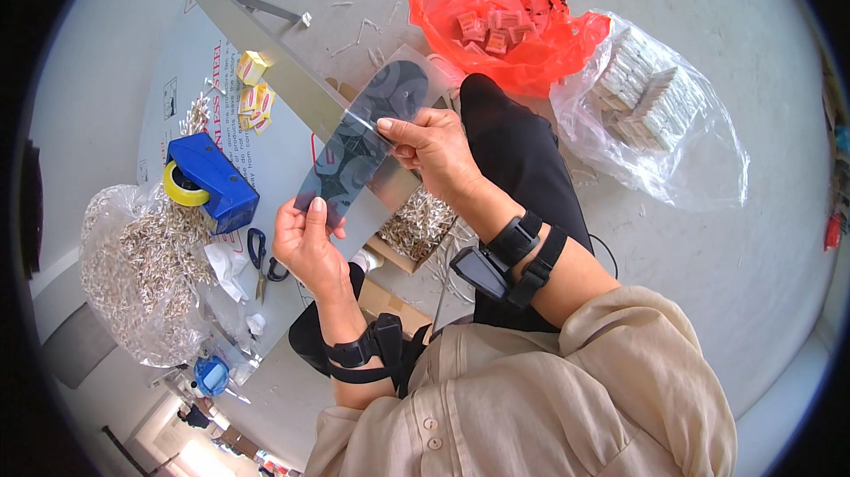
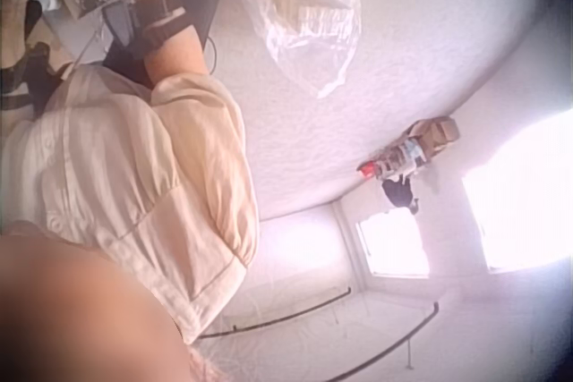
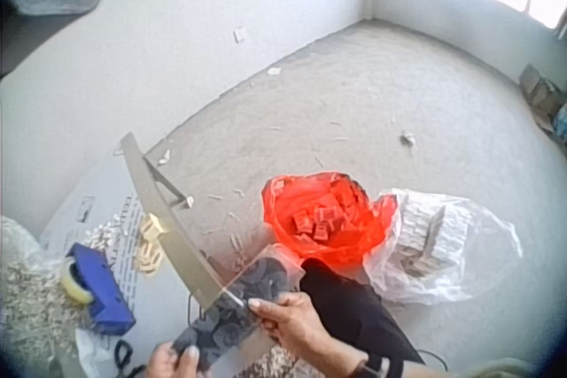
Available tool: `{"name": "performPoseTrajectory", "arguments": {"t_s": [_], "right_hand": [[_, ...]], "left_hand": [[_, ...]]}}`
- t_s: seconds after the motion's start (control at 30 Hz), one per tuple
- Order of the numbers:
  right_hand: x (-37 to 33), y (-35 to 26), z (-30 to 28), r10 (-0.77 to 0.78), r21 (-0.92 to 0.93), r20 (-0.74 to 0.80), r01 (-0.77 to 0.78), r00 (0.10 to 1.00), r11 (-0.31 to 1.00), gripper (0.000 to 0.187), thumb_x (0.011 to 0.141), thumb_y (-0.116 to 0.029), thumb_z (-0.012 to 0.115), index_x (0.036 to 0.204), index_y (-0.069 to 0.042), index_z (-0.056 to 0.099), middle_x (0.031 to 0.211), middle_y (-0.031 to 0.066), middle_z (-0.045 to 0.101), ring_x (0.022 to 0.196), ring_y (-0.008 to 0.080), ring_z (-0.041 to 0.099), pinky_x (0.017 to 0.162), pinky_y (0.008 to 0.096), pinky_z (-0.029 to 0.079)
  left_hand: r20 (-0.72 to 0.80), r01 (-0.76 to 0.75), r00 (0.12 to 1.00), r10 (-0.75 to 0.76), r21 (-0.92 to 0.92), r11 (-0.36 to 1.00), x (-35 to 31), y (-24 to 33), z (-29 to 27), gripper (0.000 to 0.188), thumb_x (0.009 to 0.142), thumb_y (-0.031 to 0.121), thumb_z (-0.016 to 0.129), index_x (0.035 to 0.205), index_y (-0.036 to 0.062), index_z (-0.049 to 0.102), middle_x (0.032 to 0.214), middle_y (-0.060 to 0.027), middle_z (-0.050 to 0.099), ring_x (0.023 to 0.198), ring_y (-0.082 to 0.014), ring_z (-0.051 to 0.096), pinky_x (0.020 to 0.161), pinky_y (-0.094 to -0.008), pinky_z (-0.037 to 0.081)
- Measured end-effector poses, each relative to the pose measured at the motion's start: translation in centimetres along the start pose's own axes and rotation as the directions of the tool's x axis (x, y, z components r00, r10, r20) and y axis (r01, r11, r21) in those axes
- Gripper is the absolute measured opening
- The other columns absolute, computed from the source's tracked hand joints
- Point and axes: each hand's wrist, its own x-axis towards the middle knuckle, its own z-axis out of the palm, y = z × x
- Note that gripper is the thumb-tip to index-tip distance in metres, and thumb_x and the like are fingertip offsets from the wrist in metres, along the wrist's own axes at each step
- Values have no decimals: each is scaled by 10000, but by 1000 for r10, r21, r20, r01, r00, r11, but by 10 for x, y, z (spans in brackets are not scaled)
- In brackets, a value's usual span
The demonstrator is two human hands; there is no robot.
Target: Attaching labels and packaging shoe insoles into plastic bags.
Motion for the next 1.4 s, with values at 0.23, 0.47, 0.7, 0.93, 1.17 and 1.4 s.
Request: {"name": "performPoseTrajectory", "arguments": {"t_s": [0.23,0.47,0.7,0.93,1.17,1.4], "right_hand": [[1,0,-1,23,9,-1,-23,1000,1000,362,758,-130,754,554,-68,461,565,63,533,467,91,434,417,230,302],[-4,1,7,37,-47,51,-35,998,998,285,756,-131,754,561,-34,569,570,62,554,476,85,442,431,225,317],[-5,-2,12,41,-24,-59,-43,997,999,403,789,-71,713,499,-93,434,523,-21,430,458,61,336,424,219,241],[4,0,0,12,1,-66,-12,998,1000,335,794,-104,712,568,-70,467,526,15,455,448,76,392,409,230,286],[13,-7,-6,-126,46,-251,142,960,989,114,838,-94,663,800,-3,607,645,-10,503,503,38,377,434,180,272],[11,-6,4,-172,-122,-165,153,971,981,104,822,-59,663,767,16,616,630,17,545,501,45,426,427,187,303]], "left_hand": [[9,-6,1000,6,-12,1000,2,0,0,103,828,23,626,902,-28,576,701,-77,612,507,-121,529,411,-232,395],[26,-6,1000,7,-17,1000,3,0,2,106,826,20,626,906,-30,577,710,-68,607,511,-118,527,411,-228,392],[27,13,1000,-13,0,1000,4,0,1,105,826,23,625,906,-28,578,706,-64,603,509,-119,526,409,-226,390],[20,42,999,-41,-17,999,8,-5,-7,102,822,27,634,901,-16,585,692,-58,597,504,-118,518,411,-233,386],[-20,43,999,-43,-6,999,8,0,-33,83,826,-3,616,896,-36,588,700,-80,615,495,-111,523,407,-217,388],[-138,-47,989,47,-1,999,1,12,-66,83,824,14,628,882,-26,586,668,-78,589,503,-116,504,416,-231,381]]}}
